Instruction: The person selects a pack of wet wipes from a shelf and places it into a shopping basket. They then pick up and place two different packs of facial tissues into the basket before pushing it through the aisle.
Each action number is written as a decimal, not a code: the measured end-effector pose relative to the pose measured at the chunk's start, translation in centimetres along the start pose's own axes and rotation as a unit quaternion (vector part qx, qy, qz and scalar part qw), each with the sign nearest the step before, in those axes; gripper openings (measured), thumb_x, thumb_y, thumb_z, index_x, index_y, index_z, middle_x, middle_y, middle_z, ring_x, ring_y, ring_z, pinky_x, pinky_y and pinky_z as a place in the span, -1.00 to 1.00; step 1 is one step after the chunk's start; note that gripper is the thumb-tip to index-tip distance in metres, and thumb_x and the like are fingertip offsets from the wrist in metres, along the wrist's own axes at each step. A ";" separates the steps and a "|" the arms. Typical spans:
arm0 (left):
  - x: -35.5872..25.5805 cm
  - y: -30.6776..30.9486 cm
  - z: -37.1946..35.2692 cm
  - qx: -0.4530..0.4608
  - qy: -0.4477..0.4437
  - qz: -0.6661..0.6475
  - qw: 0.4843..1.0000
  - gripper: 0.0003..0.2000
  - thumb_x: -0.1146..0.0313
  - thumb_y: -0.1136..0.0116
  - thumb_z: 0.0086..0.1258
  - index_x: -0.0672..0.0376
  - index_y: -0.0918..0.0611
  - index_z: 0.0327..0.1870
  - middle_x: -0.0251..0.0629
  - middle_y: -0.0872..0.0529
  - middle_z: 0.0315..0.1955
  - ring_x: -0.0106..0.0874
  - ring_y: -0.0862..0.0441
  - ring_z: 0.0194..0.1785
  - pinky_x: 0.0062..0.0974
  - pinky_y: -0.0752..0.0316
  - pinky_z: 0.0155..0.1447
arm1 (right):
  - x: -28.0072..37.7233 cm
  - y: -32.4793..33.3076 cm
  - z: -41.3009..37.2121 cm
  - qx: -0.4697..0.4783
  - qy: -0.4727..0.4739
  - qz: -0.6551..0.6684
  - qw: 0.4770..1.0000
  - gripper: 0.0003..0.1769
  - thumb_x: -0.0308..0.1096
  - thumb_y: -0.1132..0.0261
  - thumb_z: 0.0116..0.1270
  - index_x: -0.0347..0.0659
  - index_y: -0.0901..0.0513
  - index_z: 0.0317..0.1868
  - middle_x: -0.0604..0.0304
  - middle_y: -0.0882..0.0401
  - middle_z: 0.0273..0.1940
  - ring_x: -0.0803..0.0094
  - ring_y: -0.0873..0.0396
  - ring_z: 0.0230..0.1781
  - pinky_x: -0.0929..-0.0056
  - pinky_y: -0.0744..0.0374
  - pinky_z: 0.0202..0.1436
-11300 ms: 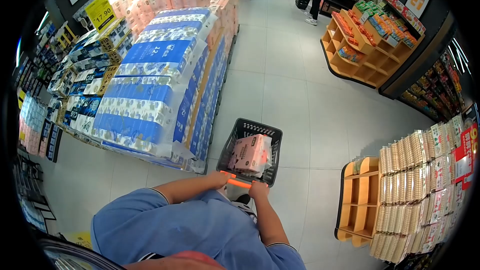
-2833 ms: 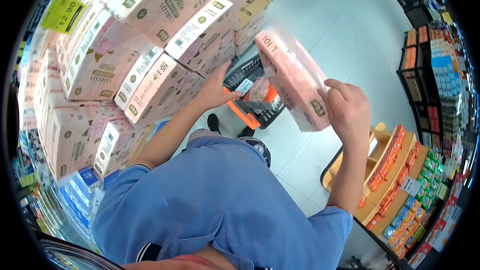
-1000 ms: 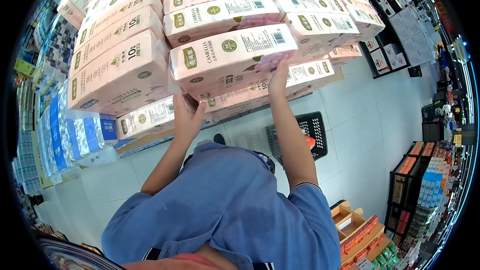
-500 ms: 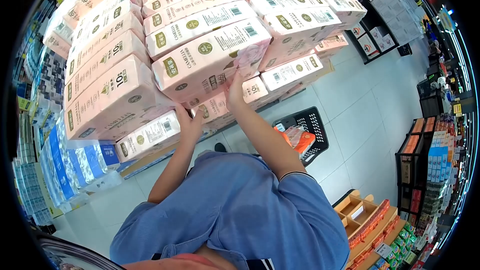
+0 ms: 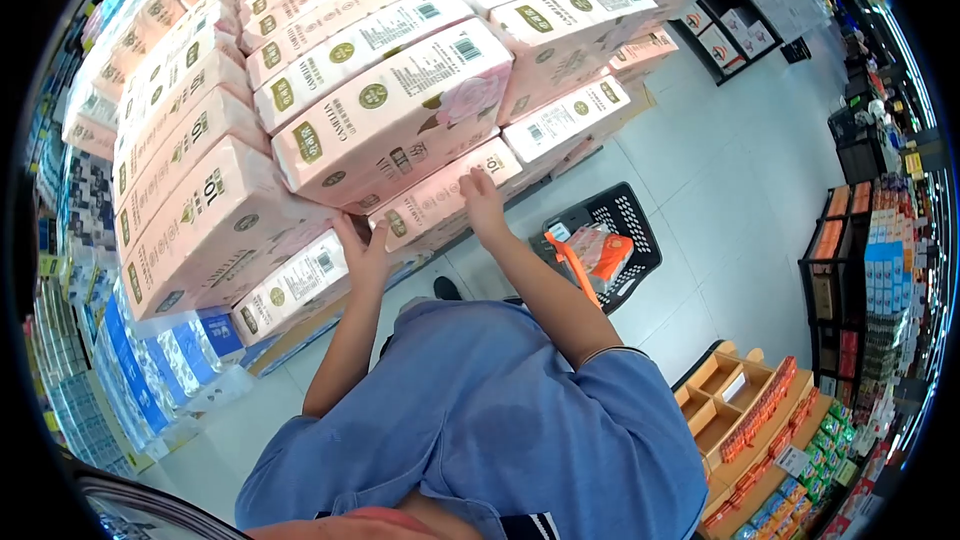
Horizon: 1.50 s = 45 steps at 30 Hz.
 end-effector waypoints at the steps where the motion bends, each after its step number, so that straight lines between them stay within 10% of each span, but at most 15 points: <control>1: -0.6 -0.2 -0.8 -0.009 -0.015 -0.021 1.000 -0.10 0.60 -0.16 0.30 0.37 0.20 0.55 0.11 0.02 0.52 -0.16 -0.03 0.57 -0.30 0.07 0.57 | -1.6 2.5 -0.2 -0.001 0.070 -0.056 0.996 -0.50 -0.22 -0.27 0.43 -0.21 -0.45 0.30 0.17 -0.58 0.12 0.38 -0.57 0.04 0.40 -0.48 0.18; 5: -1.6 -0.4 -4.3 -0.053 -0.027 0.020 0.998 -0.16 0.63 -0.05 0.37 0.33 0.20 0.56 0.01 0.09 0.57 -0.16 0.07 0.62 -0.27 0.17 0.60 | -0.6 13.2 -9.1 -0.144 0.211 -0.342 0.904 -0.65 -0.36 -0.30 0.33 -0.27 -0.60 0.10 0.04 -0.63 0.03 0.19 -0.58 0.04 0.31 -0.50 0.17; 10: -1.1 -4.3 -5.6 -0.021 -0.015 0.043 0.999 -0.28 0.61 -0.06 0.37 0.33 -0.03 0.53 0.02 -0.09 0.51 -0.13 -0.09 0.57 -0.17 0.05 0.58 | -3.8 22.8 -15.9 -0.190 0.125 -0.590 0.774 -0.53 -0.31 -0.33 0.28 -0.23 -0.53 0.19 -0.09 -0.59 0.08 0.01 -0.53 0.10 0.16 -0.49 0.18; 14: -2.8 -10.9 -3.7 0.039 -0.054 0.140 0.988 -0.38 0.53 -0.13 0.38 0.32 -0.22 0.46 0.01 -0.29 0.39 -0.17 -0.29 0.46 -0.23 -0.18 0.51 | -7.7 27.9 -15.7 -0.162 0.107 -0.551 0.812 -0.53 -0.21 -0.32 0.29 -0.18 -0.51 0.17 -0.14 -0.64 -0.03 -0.06 -0.59 0.01 0.06 -0.55 0.08; 16: -3.1 -13.6 -2.9 0.046 -0.152 0.234 0.959 -0.46 0.51 -0.15 0.38 0.35 -0.32 0.38 0.03 -0.36 0.34 -0.18 -0.38 0.39 -0.26 -0.30 0.44 | -10.1 30.1 -14.7 -0.106 -0.075 -0.534 0.835 -0.61 -0.18 -0.26 0.31 -0.18 -0.54 0.07 -0.09 -0.68 -0.15 -0.06 -0.66 -0.14 -0.04 -0.59 -0.06; 24: 2.1 -21.4 -6.3 0.131 -0.051 0.351 0.926 -0.53 0.29 -0.29 0.25 0.30 -0.54 0.17 0.07 -0.68 -0.04 -0.08 -0.65 0.07 -0.21 -0.54 0.16 | -10.8 33.1 -12.8 -0.028 -0.028 -0.495 0.868 -0.62 -0.05 -0.26 0.33 -0.24 -0.56 -0.14 -0.21 -0.68 -0.32 -0.20 -0.66 -0.25 -0.13 -0.59 -0.15; 28: 13.9 -24.3 -13.8 0.411 0.098 0.495 0.759 -0.46 0.11 -0.21 0.31 0.26 -0.54 0.24 0.03 -0.69 0.02 -0.13 -0.67 0.05 -0.24 -0.54 0.14 | -9.3 34.9 -12.3 -0.024 -0.010 -0.477 0.878 -0.60 -0.04 -0.25 0.32 -0.24 -0.57 -0.10 -0.24 -0.68 -0.28 -0.20 -0.66 -0.20 -0.12 -0.59 -0.10; 33: 17.8 -27.6 -21.1 0.549 0.060 0.515 0.655 -0.43 -0.03 -0.19 0.28 0.18 -0.60 0.20 0.00 -0.70 0.04 -0.01 -0.60 0.16 -0.17 -0.51 0.21 | -9.1 37.8 -10.6 -0.042 -0.043 -0.483 0.874 -0.60 -0.03 -0.22 0.32 -0.22 -0.61 -0.13 -0.19 -0.70 -0.26 -0.15 -0.67 -0.20 -0.09 -0.59 -0.08; 45: 14.1 -40.8 -17.5 0.546 -0.030 0.473 0.691 -0.49 0.16 -0.25 0.26 0.26 -0.56 0.19 0.05 -0.65 0.08 -0.02 -0.58 0.16 -0.17 -0.46 0.25 | -6.5 44.3 -7.7 -0.070 -0.042 -0.529 0.844 -0.60 0.01 -0.22 0.27 -0.19 -0.60 -0.19 -0.12 -0.70 -0.35 -0.10 -0.69 -0.30 -0.05 -0.63 -0.19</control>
Point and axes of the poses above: each hand's wrist, its own z-axis towards the middle knuckle, its own y-axis out of the back of the hand, x = y × z, the point moved 9 cm from there along z, towards the middle knuckle
